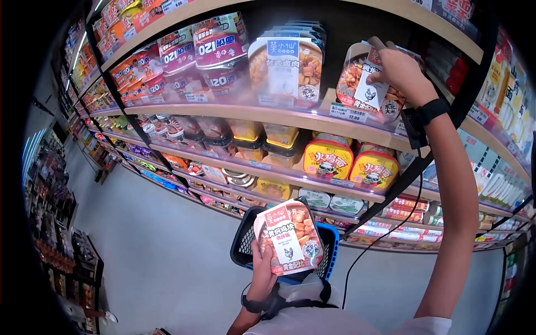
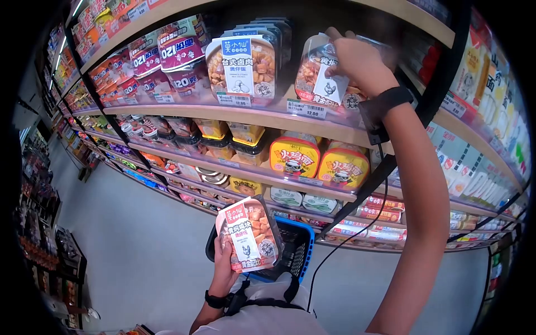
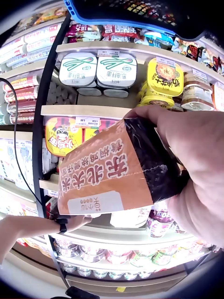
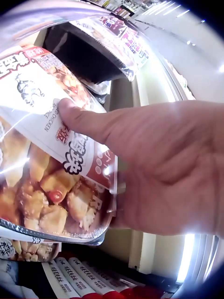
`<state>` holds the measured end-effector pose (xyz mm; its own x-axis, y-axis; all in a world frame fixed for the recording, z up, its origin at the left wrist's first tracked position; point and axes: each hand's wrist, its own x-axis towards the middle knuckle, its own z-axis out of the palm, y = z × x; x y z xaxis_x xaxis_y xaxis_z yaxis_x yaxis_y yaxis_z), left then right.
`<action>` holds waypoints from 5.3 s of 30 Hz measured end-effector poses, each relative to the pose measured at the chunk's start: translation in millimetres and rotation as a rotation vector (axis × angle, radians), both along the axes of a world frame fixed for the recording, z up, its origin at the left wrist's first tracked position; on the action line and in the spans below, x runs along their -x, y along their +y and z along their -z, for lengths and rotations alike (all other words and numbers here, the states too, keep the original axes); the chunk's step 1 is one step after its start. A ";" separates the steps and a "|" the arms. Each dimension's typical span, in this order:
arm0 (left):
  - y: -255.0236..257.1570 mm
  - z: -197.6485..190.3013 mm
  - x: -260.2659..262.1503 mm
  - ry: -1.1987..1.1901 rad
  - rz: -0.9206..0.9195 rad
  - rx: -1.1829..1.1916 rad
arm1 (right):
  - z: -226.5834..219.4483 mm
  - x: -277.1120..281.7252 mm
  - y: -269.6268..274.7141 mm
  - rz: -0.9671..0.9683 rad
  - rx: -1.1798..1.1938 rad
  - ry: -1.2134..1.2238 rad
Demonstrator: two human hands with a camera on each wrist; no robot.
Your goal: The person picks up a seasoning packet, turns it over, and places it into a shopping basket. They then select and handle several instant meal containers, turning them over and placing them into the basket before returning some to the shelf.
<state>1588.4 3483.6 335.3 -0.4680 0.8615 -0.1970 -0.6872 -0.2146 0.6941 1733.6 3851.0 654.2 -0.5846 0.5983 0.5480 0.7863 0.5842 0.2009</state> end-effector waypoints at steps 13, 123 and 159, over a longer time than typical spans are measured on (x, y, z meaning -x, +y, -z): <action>-0.3 7.1 6.4 -0.002 -0.002 0.016 | -13.9 -60.2 35.2 0.323 -0.021 -0.139; -10.3 491.7 279.1 1.127 0.085 1.031 | 871.4 200.6 -241.2 0.504 1.754 0.432; -78.8 -48.4 102.2 -0.010 0.084 0.210 | 227.0 60.7 -260.6 -0.723 1.984 0.474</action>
<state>1486.2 3404.8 383.7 -0.3934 0.8371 -0.3802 -0.7035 -0.0078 0.7107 1672.9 3590.4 427.2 -0.9544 0.2101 -0.2122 0.1864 -0.1361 -0.9730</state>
